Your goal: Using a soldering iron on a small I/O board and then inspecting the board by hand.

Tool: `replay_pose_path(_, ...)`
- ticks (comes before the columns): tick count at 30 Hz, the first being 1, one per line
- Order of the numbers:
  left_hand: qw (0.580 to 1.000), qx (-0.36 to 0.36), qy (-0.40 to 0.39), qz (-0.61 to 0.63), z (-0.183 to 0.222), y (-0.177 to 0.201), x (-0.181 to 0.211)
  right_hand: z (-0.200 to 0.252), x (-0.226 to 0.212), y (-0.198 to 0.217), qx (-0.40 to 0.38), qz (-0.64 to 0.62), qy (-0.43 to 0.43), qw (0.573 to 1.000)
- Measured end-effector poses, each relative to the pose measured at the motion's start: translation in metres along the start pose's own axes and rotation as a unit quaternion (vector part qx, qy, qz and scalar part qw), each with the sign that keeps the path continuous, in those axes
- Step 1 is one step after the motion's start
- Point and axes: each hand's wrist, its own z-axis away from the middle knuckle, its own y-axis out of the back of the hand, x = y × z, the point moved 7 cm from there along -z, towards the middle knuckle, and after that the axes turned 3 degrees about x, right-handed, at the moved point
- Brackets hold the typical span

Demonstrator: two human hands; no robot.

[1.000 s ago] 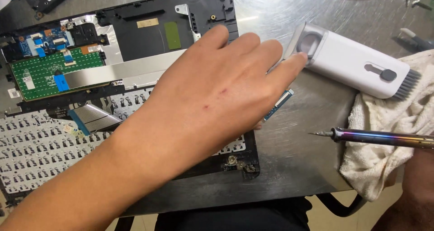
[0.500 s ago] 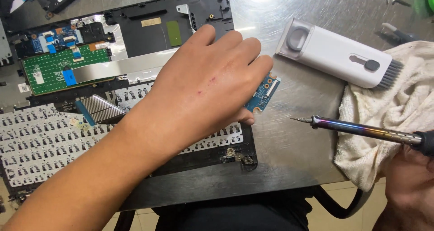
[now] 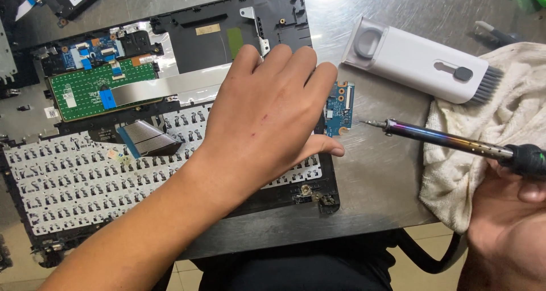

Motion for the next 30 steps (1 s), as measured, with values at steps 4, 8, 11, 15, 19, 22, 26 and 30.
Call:
replay_pose_path(4,0.999,0.019,-0.005,0.039,0.002,0.007,0.004,-0.001,0.006,-0.012,0.054,-0.03,0.001,0.998)
replay_pose_path(8,0.992,0.037,-0.038,0.115,0.008,0.008,0.008,-0.01,0.001,-0.005,0.025,-0.046,0.005,0.999)
replay_pose_path(11,0.989,0.037,-0.033,0.137,0.009,0.004,0.006,-0.011,0.007,0.016,0.136,-0.064,0.016,0.989)
replay_pose_path(15,0.986,0.035,-0.031,0.161,0.008,0.002,0.005,-0.011,0.006,0.013,0.058,-0.106,0.024,0.992)
replay_pose_path(19,0.983,0.038,-0.033,0.178,0.009,0.0,0.006,-0.014,0.008,0.024,0.085,-0.08,0.011,0.993)
replay_pose_path(22,0.981,0.037,-0.037,0.188,0.01,-0.002,0.006,-0.016,0.01,0.036,0.097,-0.094,0.002,0.991)
replay_pose_path(26,0.982,0.049,-0.042,0.176,0.01,0.001,0.006,-0.016,0.011,0.036,0.077,-0.088,0.004,0.993)
replay_pose_path(30,0.98,0.044,-0.041,0.189,0.01,0.001,0.006,-0.016,0.01,0.046,0.108,-0.125,0.02,0.986)
